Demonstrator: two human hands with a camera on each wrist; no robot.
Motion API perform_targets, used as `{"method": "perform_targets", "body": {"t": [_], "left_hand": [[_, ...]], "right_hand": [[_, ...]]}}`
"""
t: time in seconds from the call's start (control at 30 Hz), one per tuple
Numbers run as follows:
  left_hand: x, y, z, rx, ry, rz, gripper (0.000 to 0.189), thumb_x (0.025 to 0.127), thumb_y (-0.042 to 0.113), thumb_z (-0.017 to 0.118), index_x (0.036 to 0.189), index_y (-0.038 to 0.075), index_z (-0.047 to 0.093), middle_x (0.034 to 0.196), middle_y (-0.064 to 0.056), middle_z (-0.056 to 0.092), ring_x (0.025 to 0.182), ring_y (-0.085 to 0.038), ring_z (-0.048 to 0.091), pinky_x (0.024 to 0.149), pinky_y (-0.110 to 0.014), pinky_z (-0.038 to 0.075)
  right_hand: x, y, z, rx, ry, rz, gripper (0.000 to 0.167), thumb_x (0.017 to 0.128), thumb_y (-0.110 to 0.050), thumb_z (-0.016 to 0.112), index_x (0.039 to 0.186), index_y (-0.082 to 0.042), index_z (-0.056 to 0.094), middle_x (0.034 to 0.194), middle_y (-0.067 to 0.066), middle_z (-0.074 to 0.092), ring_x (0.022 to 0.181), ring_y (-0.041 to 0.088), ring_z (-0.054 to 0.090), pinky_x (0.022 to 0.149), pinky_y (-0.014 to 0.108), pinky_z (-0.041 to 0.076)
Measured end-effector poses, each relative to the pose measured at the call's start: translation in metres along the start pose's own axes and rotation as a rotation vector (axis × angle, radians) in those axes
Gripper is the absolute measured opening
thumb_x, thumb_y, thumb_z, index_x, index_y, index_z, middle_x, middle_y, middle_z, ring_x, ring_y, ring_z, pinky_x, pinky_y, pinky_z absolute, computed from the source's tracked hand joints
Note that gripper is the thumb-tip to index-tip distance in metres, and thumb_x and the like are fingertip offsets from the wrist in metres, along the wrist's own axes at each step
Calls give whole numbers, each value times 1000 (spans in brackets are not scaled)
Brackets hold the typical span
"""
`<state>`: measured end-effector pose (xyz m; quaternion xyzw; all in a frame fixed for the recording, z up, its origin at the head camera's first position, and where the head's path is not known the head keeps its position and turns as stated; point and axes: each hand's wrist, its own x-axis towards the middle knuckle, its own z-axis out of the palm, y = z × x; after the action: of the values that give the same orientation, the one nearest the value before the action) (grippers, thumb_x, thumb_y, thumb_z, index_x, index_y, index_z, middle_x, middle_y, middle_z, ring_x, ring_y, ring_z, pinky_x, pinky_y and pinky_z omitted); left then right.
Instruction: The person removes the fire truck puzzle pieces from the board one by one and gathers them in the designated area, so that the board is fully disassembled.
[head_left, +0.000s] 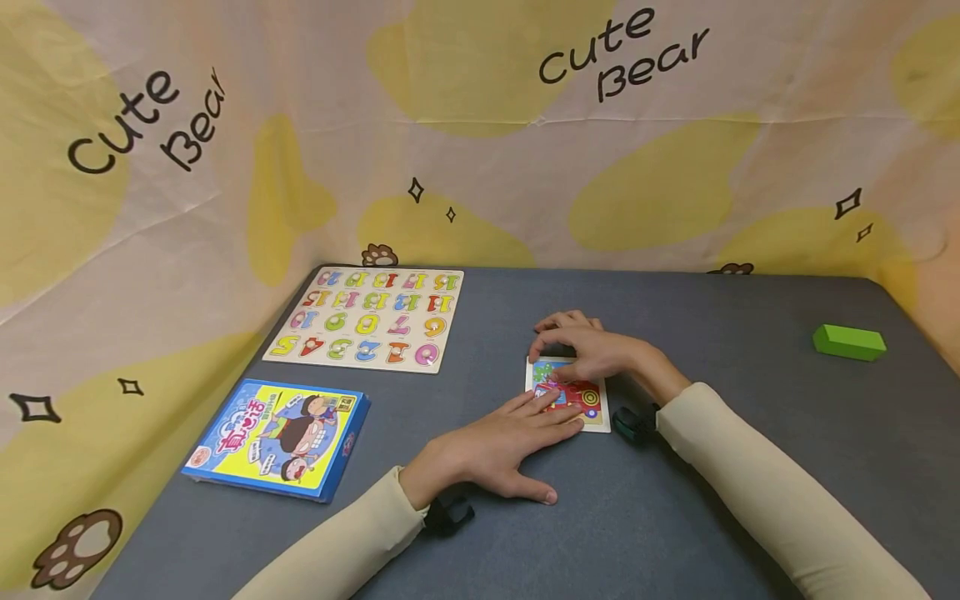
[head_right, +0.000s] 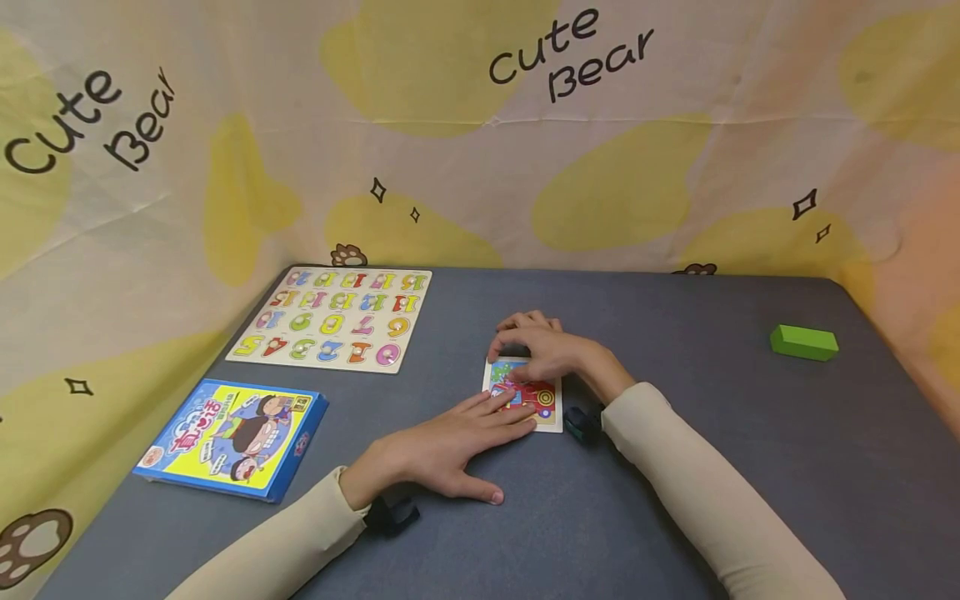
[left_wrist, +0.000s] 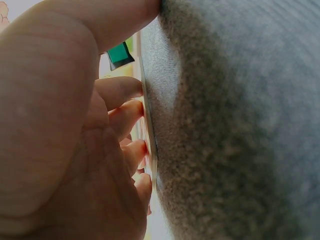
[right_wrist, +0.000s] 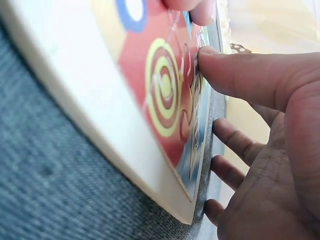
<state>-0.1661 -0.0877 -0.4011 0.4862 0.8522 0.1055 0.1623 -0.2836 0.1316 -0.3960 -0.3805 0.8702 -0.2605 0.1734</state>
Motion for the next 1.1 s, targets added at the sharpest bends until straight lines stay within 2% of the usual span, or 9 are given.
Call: {"method": "perform_targets", "body": {"t": [0.2,0.37,0.6,1.1], "left_hand": [[0,1,0,2,2,-4,89,94,53,67,164,19,23,172,6,15,161,-23,4,131,-46,5],[1,0,1,7,5,-4,89,94,54,67,164,19,23,172,7,15,161,-23,5,131,-46,6],[1,0,2,4,7,-6,89,94,53,67,164,19,23,173,7,14,161,-23,3,131,-46,5],[1,0,1,-15,0,-7,88,94,54,66,164,20,23,173,8,13,161,-22,3,131,-47,6]], "right_hand": [[1,0,0,-4,-10,9,26,89,-18,70,113,-28,67,157,15,38,146,42,21,110,69,15],[0,-1,0,11,-5,6,27,89,-18,71,115,-27,67,157,15,38,146,42,20,108,68,17],[1,0,1,2,19,8,31,88,-21,73,118,-28,68,155,13,40,145,40,23,105,64,20],[0,6,7,54,77,-16,32,86,-19,70,116,-29,70,154,13,44,145,39,23,106,66,17]]}}
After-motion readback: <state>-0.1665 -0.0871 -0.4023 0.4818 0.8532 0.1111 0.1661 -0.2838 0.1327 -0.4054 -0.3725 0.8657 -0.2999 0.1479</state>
